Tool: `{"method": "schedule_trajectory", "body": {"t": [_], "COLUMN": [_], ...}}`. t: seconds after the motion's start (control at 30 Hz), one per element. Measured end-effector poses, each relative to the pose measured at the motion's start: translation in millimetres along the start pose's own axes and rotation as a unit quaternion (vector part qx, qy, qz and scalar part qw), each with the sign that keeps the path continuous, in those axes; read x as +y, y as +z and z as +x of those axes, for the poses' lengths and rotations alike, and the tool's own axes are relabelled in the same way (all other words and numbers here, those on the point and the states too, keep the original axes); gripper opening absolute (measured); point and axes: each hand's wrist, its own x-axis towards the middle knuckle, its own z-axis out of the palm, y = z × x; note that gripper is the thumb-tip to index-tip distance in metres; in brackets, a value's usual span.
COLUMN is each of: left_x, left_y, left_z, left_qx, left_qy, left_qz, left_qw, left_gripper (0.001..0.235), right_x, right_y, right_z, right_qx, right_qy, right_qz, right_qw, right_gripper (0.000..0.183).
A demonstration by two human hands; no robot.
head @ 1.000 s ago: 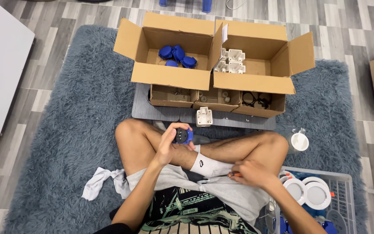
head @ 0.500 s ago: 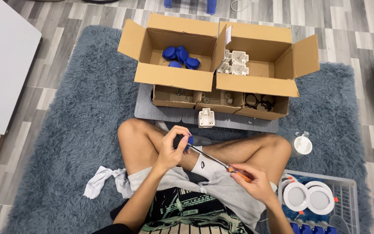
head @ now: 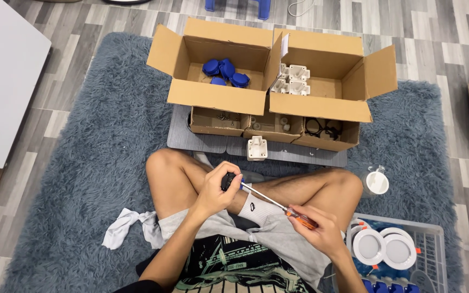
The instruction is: Assembling or preparing electrical components using a screwdriver while sitting on the floor
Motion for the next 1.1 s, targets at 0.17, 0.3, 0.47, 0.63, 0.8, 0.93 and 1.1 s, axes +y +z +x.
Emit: {"method": "schedule_trajectory", "body": {"t": [0.17, 0.3, 0.47, 0.63, 0.8, 0.93, 1.1], "left_x": [10, 11, 11, 8, 9, 9, 4], "left_y": [0, 1, -1, -2, -2, -4, -6], "left_z": [0, 2, 4, 4, 6, 7, 6], "left_qx": [-0.017, -0.032, -0.039, -0.033, -0.025, -0.041, -0.064], "left_qy": [-0.043, -0.035, -0.024, -0.028, -0.028, -0.040, -0.042], "left_qz": [0.006, 0.010, 0.010, 0.020, 0.030, 0.033, 0.035], "left_qw": [0.999, 0.999, 0.999, 0.999, 0.999, 0.998, 0.996], "left_gripper": [0.002, 0.005, 0.005, 0.004, 0.004, 0.005, 0.013], "right_x": [-15, 10, 64, 67, 35, 6, 29], "right_y": [-4, 1, 17, 24, 15, 8, 16], "right_z": [0, -14, -34, -40, -24, -14, -26], "right_qx": [0.028, -0.004, -0.105, -0.081, -0.042, -0.006, -0.051], "right_qy": [-0.069, 0.008, 0.245, 0.192, 0.105, 0.025, 0.118], "right_qz": [-0.068, -0.002, 0.284, 0.267, 0.165, 0.004, 0.062], "right_qw": [0.995, 1.000, 0.921, 0.941, 0.980, 1.000, 0.990], "right_gripper": [0.034, 0.037, 0.029, 0.031, 0.030, 0.035, 0.032]}}
